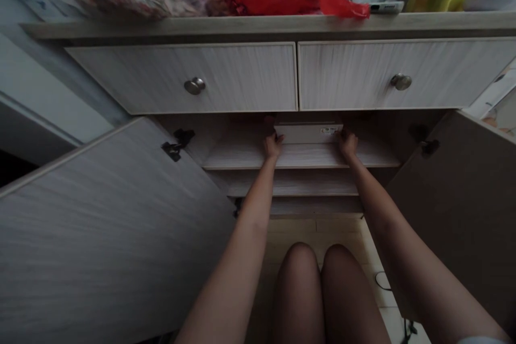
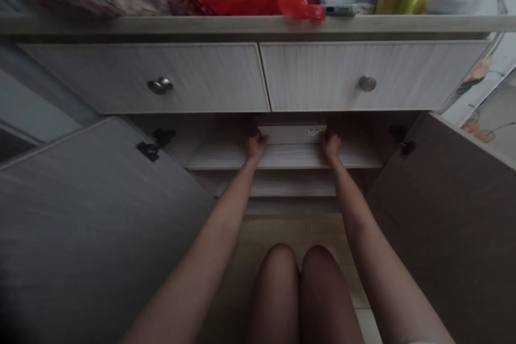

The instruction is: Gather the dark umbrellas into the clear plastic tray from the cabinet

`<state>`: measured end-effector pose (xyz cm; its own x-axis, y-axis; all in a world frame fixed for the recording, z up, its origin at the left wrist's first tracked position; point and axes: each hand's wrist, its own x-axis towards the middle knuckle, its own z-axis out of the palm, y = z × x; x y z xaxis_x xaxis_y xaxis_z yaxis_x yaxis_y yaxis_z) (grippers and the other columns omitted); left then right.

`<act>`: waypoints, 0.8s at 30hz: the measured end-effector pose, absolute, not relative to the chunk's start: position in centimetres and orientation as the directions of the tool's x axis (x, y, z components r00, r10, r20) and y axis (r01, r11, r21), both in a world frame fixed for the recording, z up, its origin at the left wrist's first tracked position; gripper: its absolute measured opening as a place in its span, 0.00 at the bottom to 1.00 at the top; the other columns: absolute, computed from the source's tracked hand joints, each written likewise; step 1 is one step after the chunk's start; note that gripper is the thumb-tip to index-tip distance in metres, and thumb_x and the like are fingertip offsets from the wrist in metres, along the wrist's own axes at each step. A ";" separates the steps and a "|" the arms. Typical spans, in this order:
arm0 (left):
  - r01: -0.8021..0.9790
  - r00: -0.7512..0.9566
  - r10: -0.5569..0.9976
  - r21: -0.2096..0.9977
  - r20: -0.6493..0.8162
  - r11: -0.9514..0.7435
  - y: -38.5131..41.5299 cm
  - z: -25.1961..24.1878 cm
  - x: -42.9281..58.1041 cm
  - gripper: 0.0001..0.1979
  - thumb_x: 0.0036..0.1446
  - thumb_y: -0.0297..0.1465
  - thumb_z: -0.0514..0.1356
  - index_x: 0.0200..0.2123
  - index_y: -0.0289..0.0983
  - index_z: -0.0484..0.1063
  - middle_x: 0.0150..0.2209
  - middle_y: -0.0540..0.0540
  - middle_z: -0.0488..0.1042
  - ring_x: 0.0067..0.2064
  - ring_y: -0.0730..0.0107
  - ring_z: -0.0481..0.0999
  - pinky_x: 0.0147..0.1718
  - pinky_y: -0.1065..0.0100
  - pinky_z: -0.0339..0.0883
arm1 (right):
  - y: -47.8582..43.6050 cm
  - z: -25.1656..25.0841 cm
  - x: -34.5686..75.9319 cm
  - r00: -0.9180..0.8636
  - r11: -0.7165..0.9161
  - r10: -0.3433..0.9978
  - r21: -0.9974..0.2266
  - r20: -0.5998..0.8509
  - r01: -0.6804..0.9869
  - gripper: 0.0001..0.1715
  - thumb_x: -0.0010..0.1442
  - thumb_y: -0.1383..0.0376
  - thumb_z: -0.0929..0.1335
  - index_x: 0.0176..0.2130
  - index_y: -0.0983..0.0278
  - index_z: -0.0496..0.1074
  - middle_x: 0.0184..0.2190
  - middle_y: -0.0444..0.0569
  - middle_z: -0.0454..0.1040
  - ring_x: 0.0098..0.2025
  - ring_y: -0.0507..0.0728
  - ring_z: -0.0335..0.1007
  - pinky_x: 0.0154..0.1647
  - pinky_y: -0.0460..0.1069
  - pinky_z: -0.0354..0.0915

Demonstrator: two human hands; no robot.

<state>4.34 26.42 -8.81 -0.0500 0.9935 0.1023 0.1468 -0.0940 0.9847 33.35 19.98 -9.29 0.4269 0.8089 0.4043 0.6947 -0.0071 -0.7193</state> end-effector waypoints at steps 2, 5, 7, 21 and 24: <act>0.268 -0.105 0.978 0.953 0.178 -0.145 26.6 -8.7 4.4 0.06 0.54 0.30 0.64 0.37 0.35 0.75 0.43 0.37 0.77 0.53 0.52 0.72 0.47 0.63 0.63 | 20.2 -9.3 33.3 0.427 -0.016 0.811 -0.714 0.400 0.700 0.23 0.66 0.54 0.60 0.44 0.66 0.75 0.45 0.66 0.77 0.50 0.68 0.72 0.45 0.53 0.63; 0.476 -0.121 0.953 0.859 0.277 -0.190 26.7 -8.4 4.5 0.06 0.56 0.30 0.63 0.36 0.34 0.76 0.40 0.36 0.78 0.49 0.53 0.75 0.47 0.63 0.64 | 20.4 -9.3 33.3 0.437 -0.026 0.798 -0.700 0.415 0.714 0.22 0.65 0.54 0.61 0.42 0.66 0.75 0.42 0.64 0.78 0.47 0.67 0.73 0.42 0.52 0.62; 0.544 -0.110 0.952 0.819 0.286 -0.183 26.7 -8.2 4.6 0.06 0.56 0.29 0.62 0.37 0.34 0.75 0.40 0.36 0.79 0.48 0.53 0.76 0.46 0.63 0.64 | 20.4 -9.2 33.2 0.446 -0.035 0.788 -0.692 0.425 0.721 0.21 0.63 0.55 0.62 0.40 0.66 0.75 0.40 0.63 0.78 0.44 0.65 0.73 0.40 0.51 0.62; 0.484 -0.262 0.917 0.863 0.301 -0.145 20.0 -7.7 3.8 0.15 0.61 0.39 0.56 0.35 0.33 0.75 0.38 0.36 0.80 0.44 0.58 0.79 0.42 0.64 0.69 | 10.7 -8.7 30.5 0.505 0.316 0.673 -0.827 0.540 0.465 0.32 0.62 0.45 0.62 0.51 0.66 0.70 0.45 0.61 0.76 0.45 0.61 0.73 0.47 0.55 0.68; 0.423 -0.378 0.775 0.839 0.507 -0.343 11.7 -8.3 -0.5 0.21 0.61 0.46 0.53 0.37 0.35 0.75 0.37 0.38 0.80 0.45 0.58 0.79 0.46 0.60 0.70 | -0.4 -8.3 30.8 0.554 0.354 0.566 -0.787 0.611 0.506 0.25 0.62 0.46 0.64 0.43 0.64 0.72 0.38 0.53 0.76 0.40 0.57 0.73 0.43 0.53 0.69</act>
<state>-0.48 11.66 -8.32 -0.3779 0.7746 0.5072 0.4230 -0.3429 0.8388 30.82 -0.43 -8.27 0.5540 0.5656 0.6109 0.5056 0.3544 -0.7866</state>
